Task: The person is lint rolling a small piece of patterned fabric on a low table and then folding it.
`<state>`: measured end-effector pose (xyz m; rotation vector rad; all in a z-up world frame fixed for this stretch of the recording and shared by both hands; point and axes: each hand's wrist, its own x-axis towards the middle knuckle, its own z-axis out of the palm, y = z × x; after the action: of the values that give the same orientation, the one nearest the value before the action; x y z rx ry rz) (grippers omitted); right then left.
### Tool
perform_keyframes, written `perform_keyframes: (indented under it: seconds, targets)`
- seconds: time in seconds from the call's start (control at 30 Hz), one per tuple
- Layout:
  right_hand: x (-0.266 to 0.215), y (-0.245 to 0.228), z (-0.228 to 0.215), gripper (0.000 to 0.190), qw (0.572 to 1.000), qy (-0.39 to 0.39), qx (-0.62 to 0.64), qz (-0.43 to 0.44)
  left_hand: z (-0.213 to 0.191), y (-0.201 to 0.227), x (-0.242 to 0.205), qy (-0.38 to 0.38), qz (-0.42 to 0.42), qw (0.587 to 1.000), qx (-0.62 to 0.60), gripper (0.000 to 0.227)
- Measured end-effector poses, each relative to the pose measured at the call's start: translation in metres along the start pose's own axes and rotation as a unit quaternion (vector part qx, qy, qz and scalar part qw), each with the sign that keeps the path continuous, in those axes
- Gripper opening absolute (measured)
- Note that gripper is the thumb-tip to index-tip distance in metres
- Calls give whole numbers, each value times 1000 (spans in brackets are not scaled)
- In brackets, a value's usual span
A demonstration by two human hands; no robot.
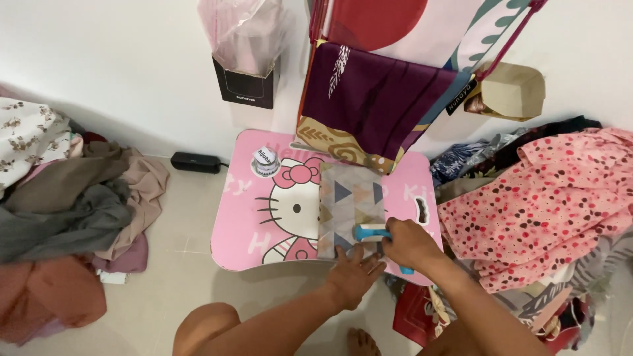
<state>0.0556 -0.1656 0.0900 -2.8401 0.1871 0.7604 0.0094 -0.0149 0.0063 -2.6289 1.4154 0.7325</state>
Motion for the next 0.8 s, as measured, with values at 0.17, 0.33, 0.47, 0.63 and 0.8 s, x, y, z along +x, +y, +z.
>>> perform_keyframes:
  seconds: [0.17,0.33,0.47,0.63,0.8]
  targets:
    - [46,4,5,20,999,31,11,-25,-11,3,-1,-32,-4,999,-16,96]
    - [114,12,10,22,989,131,23,-71,0,0,1,1,0,1000,-2,98]
    - [138,18,16,26,971,209,15,-117,28,-12,11,89,22,995,-26,92]
    - [92,26,-10,42,963,220,46,-146,66,-44,16,264,-17,964,2,77]
    - [20,30,-22,40,955,94,134,-247,66,-88,-10,168,-66,983,-10,49]
